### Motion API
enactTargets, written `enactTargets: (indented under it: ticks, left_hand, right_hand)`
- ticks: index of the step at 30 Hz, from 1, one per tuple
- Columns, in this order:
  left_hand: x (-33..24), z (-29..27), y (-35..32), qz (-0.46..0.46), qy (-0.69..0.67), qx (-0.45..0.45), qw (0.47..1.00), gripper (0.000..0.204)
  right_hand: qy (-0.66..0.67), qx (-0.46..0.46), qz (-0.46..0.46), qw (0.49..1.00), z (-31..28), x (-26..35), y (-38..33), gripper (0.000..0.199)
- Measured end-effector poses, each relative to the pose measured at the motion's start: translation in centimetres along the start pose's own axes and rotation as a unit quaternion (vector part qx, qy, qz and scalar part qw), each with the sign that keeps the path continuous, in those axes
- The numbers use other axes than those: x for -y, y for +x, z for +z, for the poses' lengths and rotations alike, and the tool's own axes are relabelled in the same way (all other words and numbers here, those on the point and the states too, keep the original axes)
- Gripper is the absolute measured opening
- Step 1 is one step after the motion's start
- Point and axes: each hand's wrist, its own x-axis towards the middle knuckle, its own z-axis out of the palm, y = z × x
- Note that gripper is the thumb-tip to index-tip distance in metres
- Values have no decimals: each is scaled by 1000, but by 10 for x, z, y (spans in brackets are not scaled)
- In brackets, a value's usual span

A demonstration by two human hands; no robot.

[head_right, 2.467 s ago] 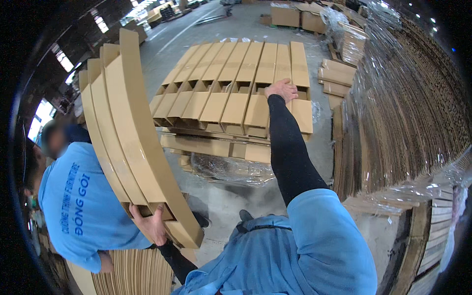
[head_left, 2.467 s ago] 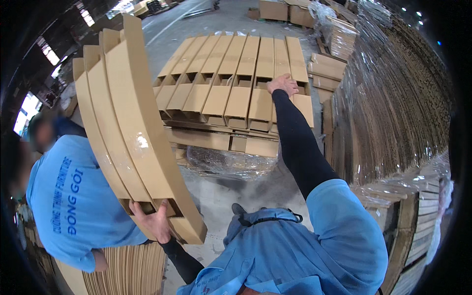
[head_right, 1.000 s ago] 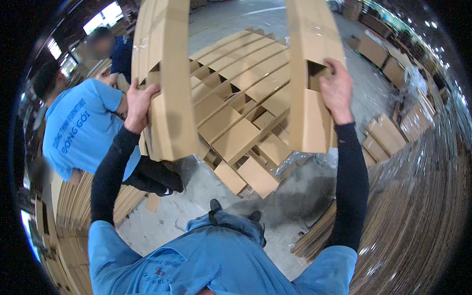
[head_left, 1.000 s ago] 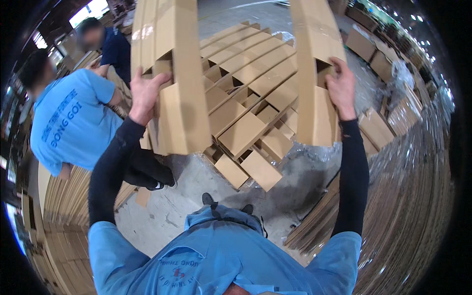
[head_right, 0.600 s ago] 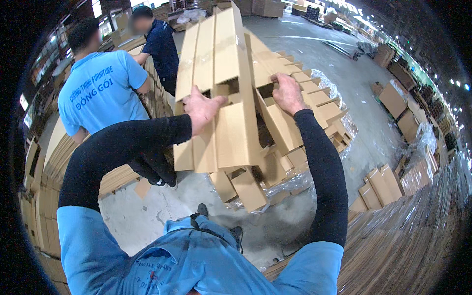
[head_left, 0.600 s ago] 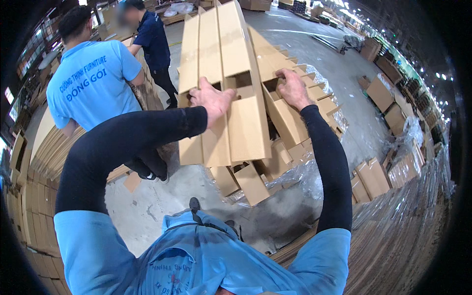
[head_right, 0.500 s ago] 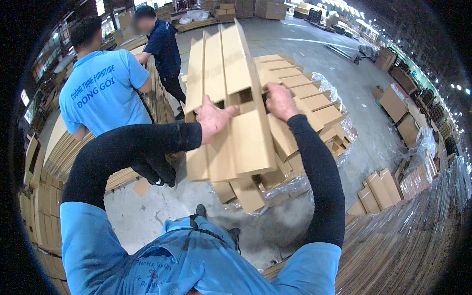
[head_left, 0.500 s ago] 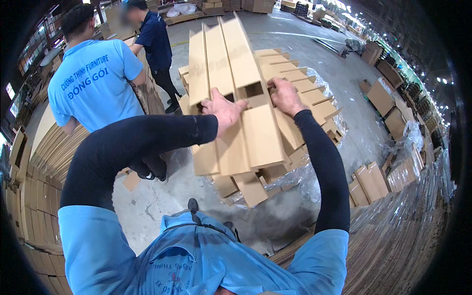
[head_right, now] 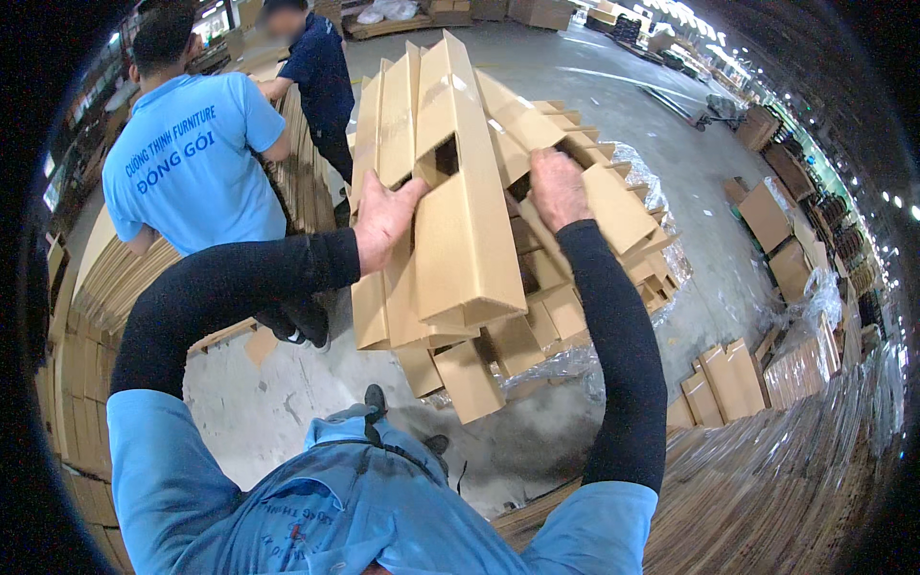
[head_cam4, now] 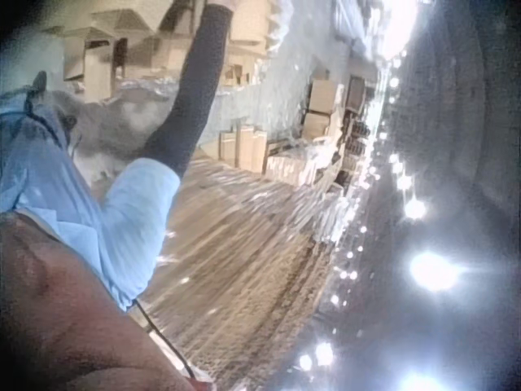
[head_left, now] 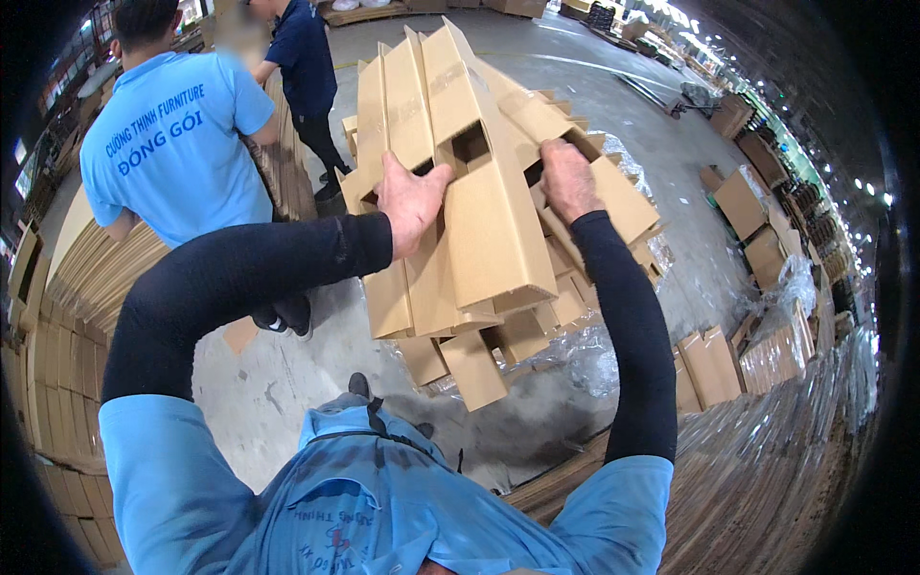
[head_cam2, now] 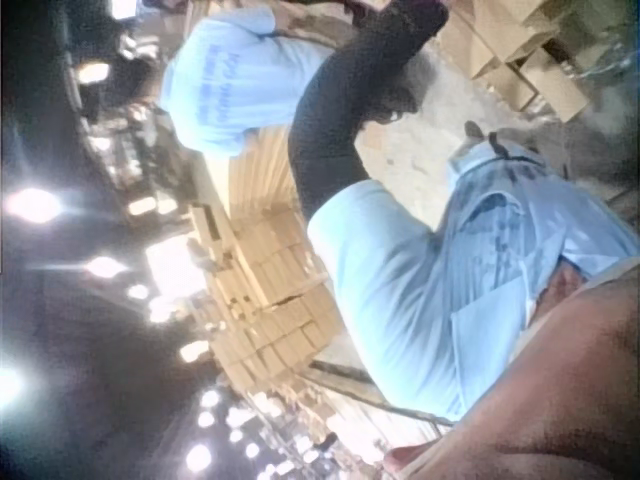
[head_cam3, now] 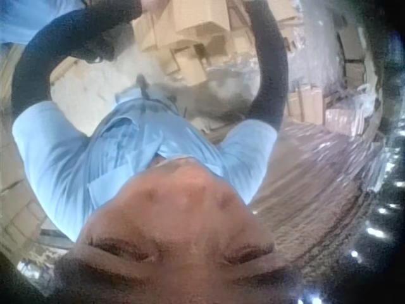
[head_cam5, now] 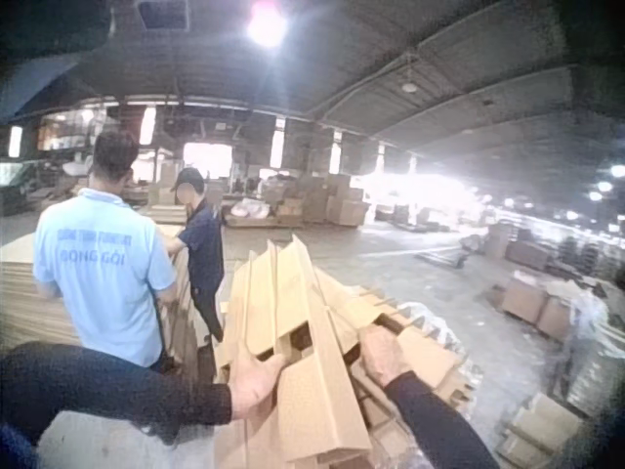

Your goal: The person picks up flat-packed cardboard boxes from a wooden pallet and stacks them onto a growing pile on the floor. The person repeatedly lifts, carries, and places boxes, occasionally adjusting the stack to keep it aligned.

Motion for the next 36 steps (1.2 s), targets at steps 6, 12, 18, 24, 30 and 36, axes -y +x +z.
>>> enactTargets:
  ticks: [6,12,18,24,30,36]
  left_hand:
    - [-18,-2,-8,-117,121,-30,985,77]
    - [-19,20,-10,-156,202,50,966,84]
    - [-1,26,-13,-14,310,250,917,80]
    - [4,-6,-9,190,351,302,866,78]
    - [-3,-44,8,280,403,300,818,58]
    - [45,-86,48,471,35,-88,877,70]
  right_hand:
    - [40,5,135,990,-14,-51,4,30]
    - [183,14,111,977,9,-72,-14,33]
    - [250,85,125,956,30,-52,-27,33]
    - [213,59,105,970,27,-52,-39,34]
    - [177,76,114,975,9,-36,-47,38]
    - [171,107,190,961,-7,-20,-46,47]
